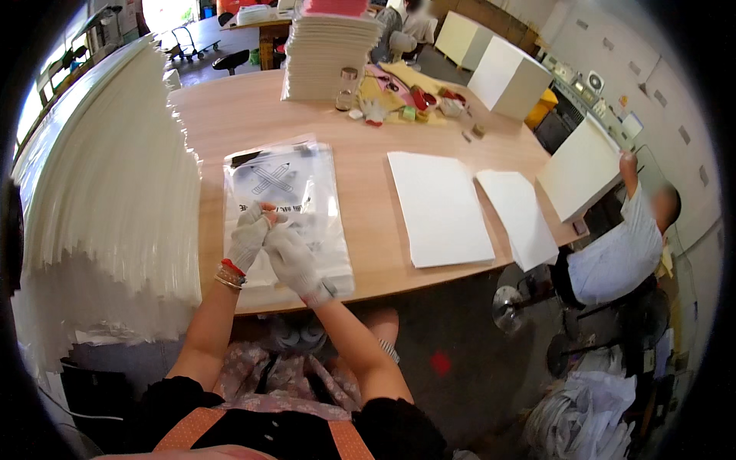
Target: The person repeatedly takes stacks of white paper from a table and places them into clear plastic packaging bags. They handle the paper and bags by hand, folding the paper to fit and arranging the stacks on the table. A coworker is visible in the background working at a separate station.
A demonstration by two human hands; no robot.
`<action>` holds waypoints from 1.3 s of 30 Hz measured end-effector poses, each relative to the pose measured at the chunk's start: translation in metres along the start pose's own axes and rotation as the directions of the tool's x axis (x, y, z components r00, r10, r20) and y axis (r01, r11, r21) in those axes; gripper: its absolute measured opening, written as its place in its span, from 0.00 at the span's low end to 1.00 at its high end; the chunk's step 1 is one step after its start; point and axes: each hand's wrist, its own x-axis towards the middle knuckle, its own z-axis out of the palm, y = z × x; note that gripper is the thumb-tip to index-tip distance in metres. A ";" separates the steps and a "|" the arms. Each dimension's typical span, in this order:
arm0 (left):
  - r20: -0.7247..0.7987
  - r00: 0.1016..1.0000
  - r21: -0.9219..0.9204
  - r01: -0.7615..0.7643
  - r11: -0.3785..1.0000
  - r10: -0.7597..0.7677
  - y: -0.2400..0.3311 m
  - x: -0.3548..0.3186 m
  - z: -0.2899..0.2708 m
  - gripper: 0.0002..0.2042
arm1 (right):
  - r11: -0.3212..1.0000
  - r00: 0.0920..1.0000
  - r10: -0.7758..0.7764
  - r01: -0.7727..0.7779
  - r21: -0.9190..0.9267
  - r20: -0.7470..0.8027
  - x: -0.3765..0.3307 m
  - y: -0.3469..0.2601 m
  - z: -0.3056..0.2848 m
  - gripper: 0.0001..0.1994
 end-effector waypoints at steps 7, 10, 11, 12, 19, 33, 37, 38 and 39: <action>0.113 0.947 0.391 -0.321 0.862 0.301 0.078 -0.040 0.011 0.13 | 0.851 0.841 0.262 0.031 -0.525 0.474 -0.037 0.068 0.039 0.16; 0.085 0.929 0.440 -0.360 0.822 0.361 0.045 -0.034 0.000 0.14 | 0.979 0.878 0.173 -0.107 -0.171 0.447 -0.056 0.029 0.002 0.14; 0.105 0.905 0.523 -0.402 0.752 0.412 0.038 -0.043 -0.001 0.14 | 0.957 0.881 0.232 -0.282 0.064 0.413 -0.059 0.004 -0.029 0.12; 0.137 0.879 0.600 -0.441 0.667 0.457 0.034 -0.051 0.000 0.14 | 0.942 0.893 0.263 -0.319 0.101 0.367 -0.066 0.011 -0.063 0.11; -0.003 0.636 0.676 -0.567 0.471 0.771 0.033 -0.089 -0.013 0.21 | 0.350 0.879 0.476 -0.221 -0.910 -0.030 -0.104 0.112 -0.261 0.37; 0.603 0.737 -0.369 0.598 0.712 -0.306 -0.078 -0.123 0.136 0.17 | 0.464 0.962 0.274 -0.122 -0.877 0.012 -0.089 0.055 -0.240 0.16; 0.606 0.625 -0.262 0.742 0.618 -0.493 -0.120 -0.118 0.131 0.23 | 0.818 0.516 0.472 0.045 -0.573 0.715 -0.101 -0.067 -0.186 0.13; 0.570 0.645 -0.195 0.708 0.679 -0.509 -0.122 -0.122 0.120 0.25 | 0.928 0.696 0.360 -0.196 -0.318 0.622 -0.111 -0.090 -0.198 0.11; 0.593 0.656 -0.175 0.671 0.721 -0.467 -0.108 -0.127 0.113 0.26 | 0.905 0.808 0.382 -0.228 -0.360 0.449 -0.146 -0.074 -0.213 0.11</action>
